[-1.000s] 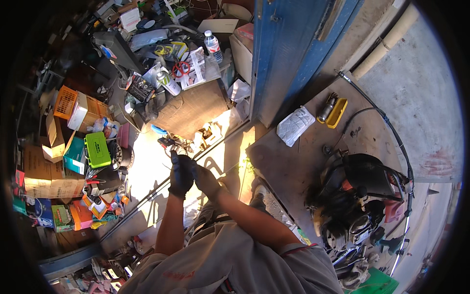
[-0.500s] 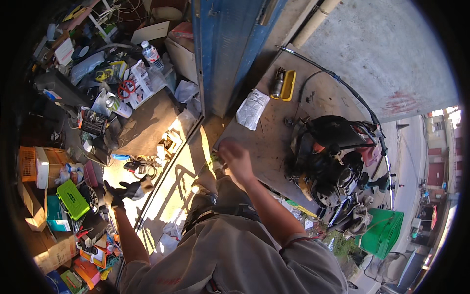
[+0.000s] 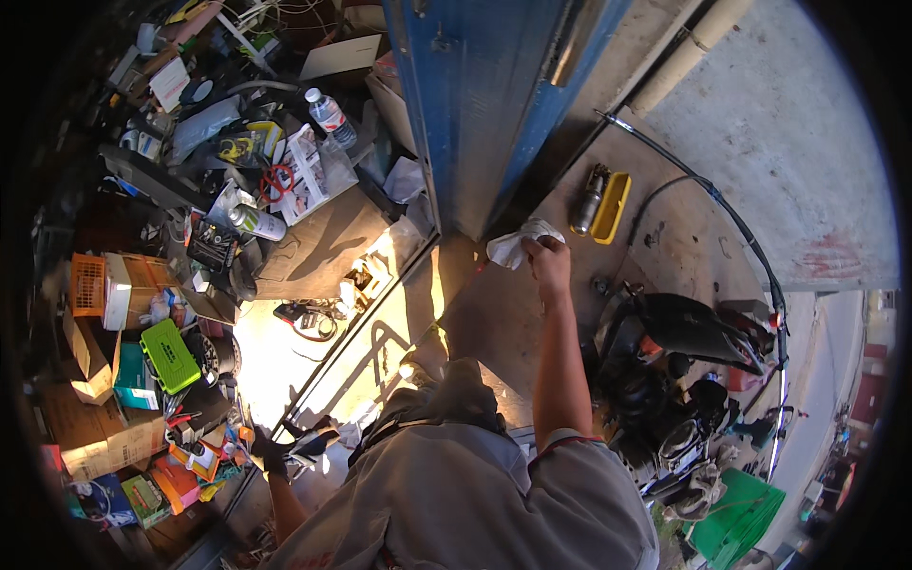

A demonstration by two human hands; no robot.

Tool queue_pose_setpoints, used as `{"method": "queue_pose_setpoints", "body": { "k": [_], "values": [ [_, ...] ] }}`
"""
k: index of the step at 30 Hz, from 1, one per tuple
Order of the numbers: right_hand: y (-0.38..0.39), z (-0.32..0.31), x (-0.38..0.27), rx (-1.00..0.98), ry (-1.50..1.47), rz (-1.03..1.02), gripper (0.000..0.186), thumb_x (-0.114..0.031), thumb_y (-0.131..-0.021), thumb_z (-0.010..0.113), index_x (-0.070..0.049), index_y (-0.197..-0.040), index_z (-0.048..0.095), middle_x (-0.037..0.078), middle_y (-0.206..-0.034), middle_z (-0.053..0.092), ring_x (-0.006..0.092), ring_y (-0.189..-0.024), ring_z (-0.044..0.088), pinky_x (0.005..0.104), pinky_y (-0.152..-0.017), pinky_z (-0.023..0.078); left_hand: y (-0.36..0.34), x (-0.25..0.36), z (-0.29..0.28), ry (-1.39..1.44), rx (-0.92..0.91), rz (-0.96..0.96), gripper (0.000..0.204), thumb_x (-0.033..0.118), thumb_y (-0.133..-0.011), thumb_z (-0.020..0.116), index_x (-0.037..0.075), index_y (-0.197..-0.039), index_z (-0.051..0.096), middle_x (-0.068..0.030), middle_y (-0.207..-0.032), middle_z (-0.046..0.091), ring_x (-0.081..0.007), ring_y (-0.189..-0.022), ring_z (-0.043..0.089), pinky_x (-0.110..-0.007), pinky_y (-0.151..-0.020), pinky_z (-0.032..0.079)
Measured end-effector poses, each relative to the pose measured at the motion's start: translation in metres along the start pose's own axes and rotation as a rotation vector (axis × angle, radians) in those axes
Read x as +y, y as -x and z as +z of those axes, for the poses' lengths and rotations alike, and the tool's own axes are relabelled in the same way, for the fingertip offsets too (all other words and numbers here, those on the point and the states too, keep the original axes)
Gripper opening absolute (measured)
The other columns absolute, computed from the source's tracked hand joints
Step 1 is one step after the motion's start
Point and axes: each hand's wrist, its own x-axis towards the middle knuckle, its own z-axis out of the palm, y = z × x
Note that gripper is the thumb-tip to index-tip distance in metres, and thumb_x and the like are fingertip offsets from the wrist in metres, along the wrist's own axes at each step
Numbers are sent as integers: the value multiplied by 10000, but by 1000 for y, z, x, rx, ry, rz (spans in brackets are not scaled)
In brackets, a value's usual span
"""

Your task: The person works on a small engine mounted on a workbench, using a wrench to tighten bolts and adjusting components. They handle a green bucket and various tools while assembling parts of the engine.

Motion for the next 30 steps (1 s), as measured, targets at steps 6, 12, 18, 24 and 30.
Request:
{"method": "queue_pose_setpoints", "body": {
  "k": [6,12,18,24,30],
  "values": [
    [3,81,-76,-481,202,-54,224,-185,-860,719,-5,-741,659,9,-636,568,97,-554,491,290,-511,355,57,14,-10,-469,-47,2,191,118,-886,587,60,-1055,655,-171,-764,706,-345,-679,710,-454,-564,527],
    [-35,290,-116,-802,43,-272,175,-134,-843,737,10,-766,675,21,-684,621,114,-660,565,322,-607,459,125,19,-31,-478,-107,-35,289,147,-881,591,37,-1118,716,-121,-716,707,-290,-608,690,-412,-521,492],
    [-116,462,-65,-473,426,-768,178,-199,-820,687,-32,-786,737,168,-812,731,316,-784,724,415,-733,565,137,20,-43,-519,-11,-6,386,262,-929,524,38,-1187,703,-102,-709,642,-280,-628,639,-429,-555,473],
    [-27,401,-27,-596,369,-586,190,-222,-863,647,-47,-841,718,180,-854,711,361,-837,699,425,-760,549,113,11,-24,-494,-93,0,562,438,-961,418,26,-1228,691,-131,-810,658,-311,-697,644,-472,-596,490],
    [69,190,28,-561,317,-544,161,-152,-890,696,-18,-976,717,138,-888,726,297,-837,712,396,-769,546,15,27,1,-210,-115,-10,756,614,-993,312,14,-1269,679,-161,-911,674,-343,-766,649,-516,-636,508]
  ]
}}
